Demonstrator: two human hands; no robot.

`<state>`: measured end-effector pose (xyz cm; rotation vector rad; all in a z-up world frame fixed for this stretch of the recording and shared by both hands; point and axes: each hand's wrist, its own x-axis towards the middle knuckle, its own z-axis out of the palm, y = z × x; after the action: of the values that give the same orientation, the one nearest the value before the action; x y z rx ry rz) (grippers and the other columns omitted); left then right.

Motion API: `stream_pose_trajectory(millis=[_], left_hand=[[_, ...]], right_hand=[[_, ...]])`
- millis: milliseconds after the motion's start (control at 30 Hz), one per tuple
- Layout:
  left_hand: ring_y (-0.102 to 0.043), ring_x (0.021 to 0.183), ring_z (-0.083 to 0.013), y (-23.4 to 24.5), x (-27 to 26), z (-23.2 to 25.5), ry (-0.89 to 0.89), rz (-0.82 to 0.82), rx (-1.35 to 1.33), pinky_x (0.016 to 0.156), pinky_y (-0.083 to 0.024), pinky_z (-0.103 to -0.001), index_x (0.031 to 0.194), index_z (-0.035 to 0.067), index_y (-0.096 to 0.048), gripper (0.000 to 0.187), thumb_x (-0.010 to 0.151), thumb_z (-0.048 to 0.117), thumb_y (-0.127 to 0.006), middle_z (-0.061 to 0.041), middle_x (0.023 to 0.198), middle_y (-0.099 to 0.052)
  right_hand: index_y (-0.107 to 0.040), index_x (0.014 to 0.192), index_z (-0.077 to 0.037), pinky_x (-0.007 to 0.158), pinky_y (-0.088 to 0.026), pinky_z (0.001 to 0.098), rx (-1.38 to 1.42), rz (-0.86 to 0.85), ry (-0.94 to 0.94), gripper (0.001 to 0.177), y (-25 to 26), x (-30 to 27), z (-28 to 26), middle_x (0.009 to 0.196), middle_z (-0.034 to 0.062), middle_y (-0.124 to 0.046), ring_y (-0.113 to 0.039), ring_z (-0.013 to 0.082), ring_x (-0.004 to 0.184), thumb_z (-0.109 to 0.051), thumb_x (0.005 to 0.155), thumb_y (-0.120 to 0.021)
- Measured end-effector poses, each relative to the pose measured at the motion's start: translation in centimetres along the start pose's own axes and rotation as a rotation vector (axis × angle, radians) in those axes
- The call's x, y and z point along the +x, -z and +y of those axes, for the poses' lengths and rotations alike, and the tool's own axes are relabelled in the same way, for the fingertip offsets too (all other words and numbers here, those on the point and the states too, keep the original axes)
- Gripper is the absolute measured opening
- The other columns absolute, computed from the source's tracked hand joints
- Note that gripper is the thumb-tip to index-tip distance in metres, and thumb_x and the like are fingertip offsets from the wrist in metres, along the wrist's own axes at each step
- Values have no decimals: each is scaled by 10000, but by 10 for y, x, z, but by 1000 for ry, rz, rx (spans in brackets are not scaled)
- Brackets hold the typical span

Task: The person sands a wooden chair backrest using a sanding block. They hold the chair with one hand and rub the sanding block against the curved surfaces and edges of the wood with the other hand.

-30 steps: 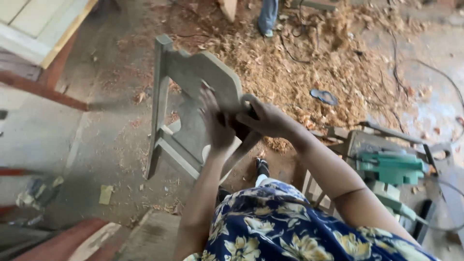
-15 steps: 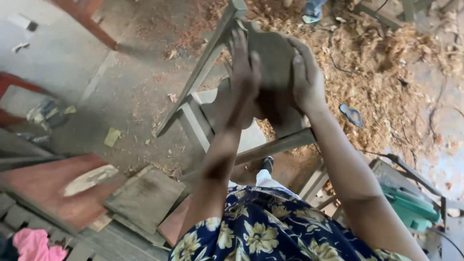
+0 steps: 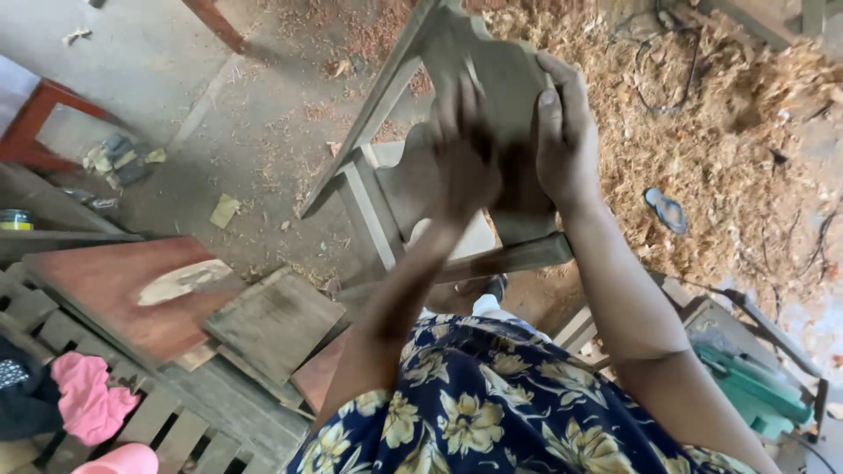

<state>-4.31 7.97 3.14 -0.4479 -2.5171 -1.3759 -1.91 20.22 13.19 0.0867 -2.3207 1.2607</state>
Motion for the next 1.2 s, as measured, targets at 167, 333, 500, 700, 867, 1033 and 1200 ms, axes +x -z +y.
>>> stream_pose_trajectory(millis=[167, 333, 500, 700, 867, 1033, 1200], left_hand=[[-173, 1642, -378, -6, -90, 1, -134, -203, -102, 1322, -193, -576, 1675, 74, -57, 955, 954, 493, -520, -191, 1756, -105], [-54, 1680, -408, -5, -6, 6, -74, -143, -149, 1395, -113, -528, 1669, 21, -5, 873, 1007, 335, -480, -183, 1769, -31], [14, 1716, -365, 3, -13, -3, 39, -27, -296, 1417, -38, -562, 1704, 168, -1, 707, 1171, 538, -284, -79, 1801, 19], [-27, 1667, -287, -40, -76, -53, 115, -151, -79, 1299, -178, -615, 1690, 171, 42, 884, 1062, 182, -580, -69, 1778, 50], [53, 1673, -280, -24, -69, -1, 244, -90, -219, 1279, -52, -684, 1686, 158, 37, 804, 1091, 396, -449, -63, 1781, 63], [-112, 1658, -324, -63, -71, -33, 371, -100, -20, 1290, -126, -616, 1682, 229, 10, 837, 1040, 444, -482, -28, 1779, -31], [-265, 1668, -190, -56, -51, -44, 218, 137, 130, 1265, -327, -410, 1697, 233, -138, 752, 1087, 471, -508, -14, 1787, -168]], right_hand=[[-475, 1425, 32, 1201, -362, 435, 48, -2, 30, 365, 3, -6, 3, 1427, 202, -540, -485, 320, 1383, -124, 1117, -356], [-431, 1432, 38, 1241, -344, 437, 139, -26, 57, 355, 0, -5, 5, 1458, 232, -502, -463, 346, 1422, -118, 1133, -318], [-463, 1418, 39, 1183, -356, 417, 32, -50, 131, 350, 6, 0, 11, 1405, 206, -526, -485, 321, 1346, -107, 1124, -341], [-432, 1436, 37, 1211, -367, 477, 110, -83, 157, 485, 9, -3, 11, 1431, 224, -515, -467, 338, 1391, -375, 1187, -369], [-478, 1455, -38, 1238, -372, 437, 152, -58, 262, 433, 10, 1, -4, 1444, 135, -518, -473, 257, 1401, -375, 1193, -404], [-463, 1449, -21, 1285, -306, 448, 287, -103, 225, 367, 11, 1, 19, 1444, 147, -504, -446, 264, 1416, -220, 1141, -475], [-477, 1456, -62, 1228, -385, 449, 276, -109, 299, 328, 19, 4, 13, 1400, 138, -523, -493, 285, 1352, -113, 1133, -457]])
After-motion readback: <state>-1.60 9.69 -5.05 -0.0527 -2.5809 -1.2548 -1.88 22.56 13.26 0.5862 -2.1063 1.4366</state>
